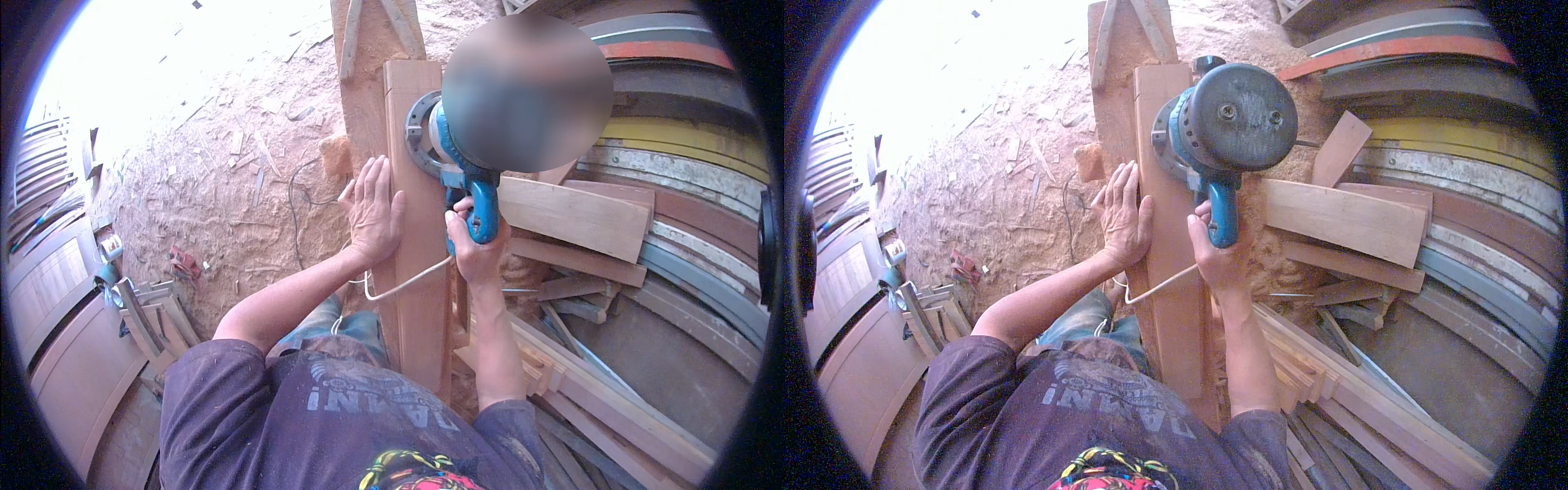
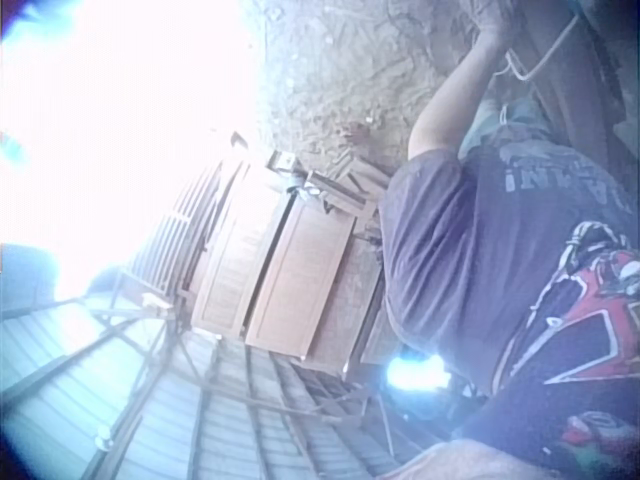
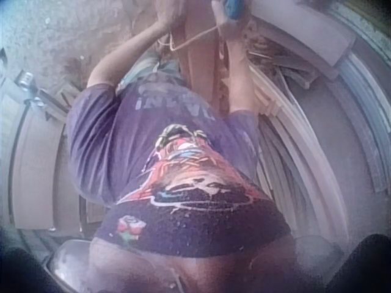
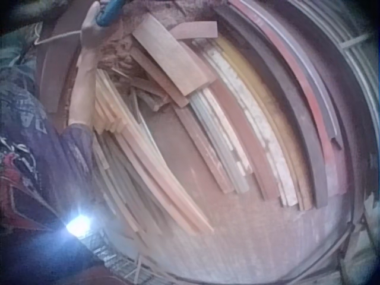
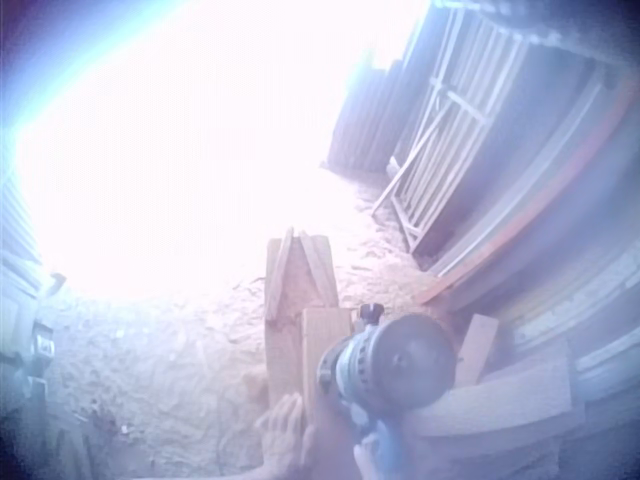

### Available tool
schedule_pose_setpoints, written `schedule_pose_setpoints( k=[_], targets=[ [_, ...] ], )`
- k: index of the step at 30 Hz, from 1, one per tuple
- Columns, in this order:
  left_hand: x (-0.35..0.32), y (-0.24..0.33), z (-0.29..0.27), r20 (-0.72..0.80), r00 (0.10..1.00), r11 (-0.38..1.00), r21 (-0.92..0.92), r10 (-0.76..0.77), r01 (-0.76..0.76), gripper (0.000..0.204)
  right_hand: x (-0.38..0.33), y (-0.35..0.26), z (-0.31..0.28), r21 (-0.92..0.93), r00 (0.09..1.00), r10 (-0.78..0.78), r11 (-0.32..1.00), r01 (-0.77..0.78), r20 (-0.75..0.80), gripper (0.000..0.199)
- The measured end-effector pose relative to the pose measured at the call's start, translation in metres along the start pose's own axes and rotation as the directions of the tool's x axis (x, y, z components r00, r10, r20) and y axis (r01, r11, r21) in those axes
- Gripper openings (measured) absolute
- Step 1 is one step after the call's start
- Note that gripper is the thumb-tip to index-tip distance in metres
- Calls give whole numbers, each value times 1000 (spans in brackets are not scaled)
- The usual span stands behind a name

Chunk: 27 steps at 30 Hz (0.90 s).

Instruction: The person uses a handheld electric router to shape the edges of a long wooden plank. They guide the tool along the plank's length, flip the plank to work on different edges, and repeat the routing process on multiple sides.

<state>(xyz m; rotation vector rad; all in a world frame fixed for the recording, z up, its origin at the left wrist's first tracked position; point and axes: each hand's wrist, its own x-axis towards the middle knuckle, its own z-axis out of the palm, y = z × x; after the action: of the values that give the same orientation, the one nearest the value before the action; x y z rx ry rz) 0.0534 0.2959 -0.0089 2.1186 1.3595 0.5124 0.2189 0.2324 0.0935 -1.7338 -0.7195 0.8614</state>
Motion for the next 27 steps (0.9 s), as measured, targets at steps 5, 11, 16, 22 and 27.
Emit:
schedule_pose_setpoints(
  k=[5,11,16,22,27],
  targets=[
    [0,0,1,4,1000,1000,3,-1,1,70,19,1,4,4,999,28,1000,-28,17,10],
    [1,2,-1,11,1000,1000,14,-6,6,72,54,0,16,0,999,-28,1000,28,32,11],
    [1,3,-5,-2,1000,1000,12,13,-13,72,108,-5,31,-29,994,-104,994,105,42,10],
    [4,-3,4,-101,991,996,-9,88,-89,67,140,2,47,3,974,-189,982,191,-127,12],
    [9,-5,5,-204,974,995,-21,96,-102,62,117,7,48,-54,947,-257,967,251,-195,16]
  ],
)
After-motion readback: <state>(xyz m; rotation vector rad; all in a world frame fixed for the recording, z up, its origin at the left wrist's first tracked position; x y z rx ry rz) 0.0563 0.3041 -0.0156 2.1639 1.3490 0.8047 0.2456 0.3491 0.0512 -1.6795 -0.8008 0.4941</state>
